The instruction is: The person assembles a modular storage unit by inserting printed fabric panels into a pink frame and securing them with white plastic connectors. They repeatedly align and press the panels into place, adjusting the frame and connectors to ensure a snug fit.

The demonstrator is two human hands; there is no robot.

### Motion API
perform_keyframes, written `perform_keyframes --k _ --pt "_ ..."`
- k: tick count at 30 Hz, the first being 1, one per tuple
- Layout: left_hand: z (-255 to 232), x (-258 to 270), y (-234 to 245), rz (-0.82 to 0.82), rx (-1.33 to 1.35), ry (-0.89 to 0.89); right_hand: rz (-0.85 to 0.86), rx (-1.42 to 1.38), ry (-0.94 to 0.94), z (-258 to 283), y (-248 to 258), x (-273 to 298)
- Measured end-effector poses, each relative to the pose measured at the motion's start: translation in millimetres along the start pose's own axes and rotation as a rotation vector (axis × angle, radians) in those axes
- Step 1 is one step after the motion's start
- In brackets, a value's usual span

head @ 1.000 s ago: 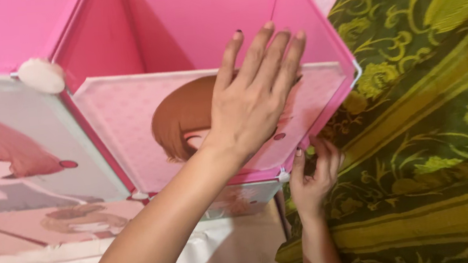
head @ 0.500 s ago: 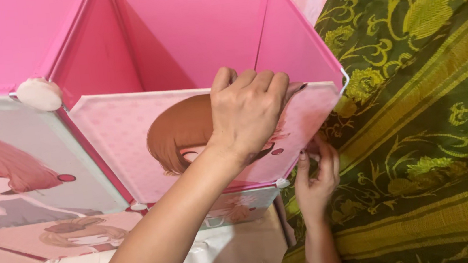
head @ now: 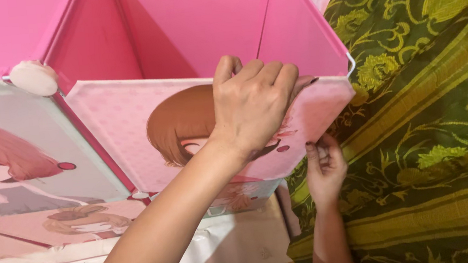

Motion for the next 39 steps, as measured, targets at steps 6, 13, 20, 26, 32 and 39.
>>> perform_keyframes --k 6,13,20,26,32,39 --pt "5.2 0.1 -6.8 -0.017 -0.048 0.001 -0.027 0.109 0.072 17.4 -9.4 -6.2" --pt "10.0 -1.2 -13.6 -0.022 -0.088 0.006 -0.052 0.354 0.229 26.9 -10.9 -16.5" --pt "9.9 -2.0 -14.4 -0.046 -0.099 0.009 -0.072 0.044 0.016 1.2 -11.8 -17.9" --pt "13.9 17.5 -7.3 0.052 -0.157 -0.053 -0.023 0.079 0.058 -13.5 -8.6 -4.0" --pt "46.1 70.3 16.3 -0.009 -0.280 0.106 0.083 0.294 -0.204 -42.6 -9.6 35.6" --pt "86.2 113.8 66.4 0.028 -0.382 0.440 0.219 0.450 -0.107 -79.2 -10.9 56.5"
Point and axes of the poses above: each hand's wrist, its own x-axis away from the middle knuckle, its own y-axis out of the back of the hand, z = x × y, the point moved 1 cm from there along -x, towards the middle knuckle, and after that the axes turned 14 degrees about z, right-handed, at the moved point
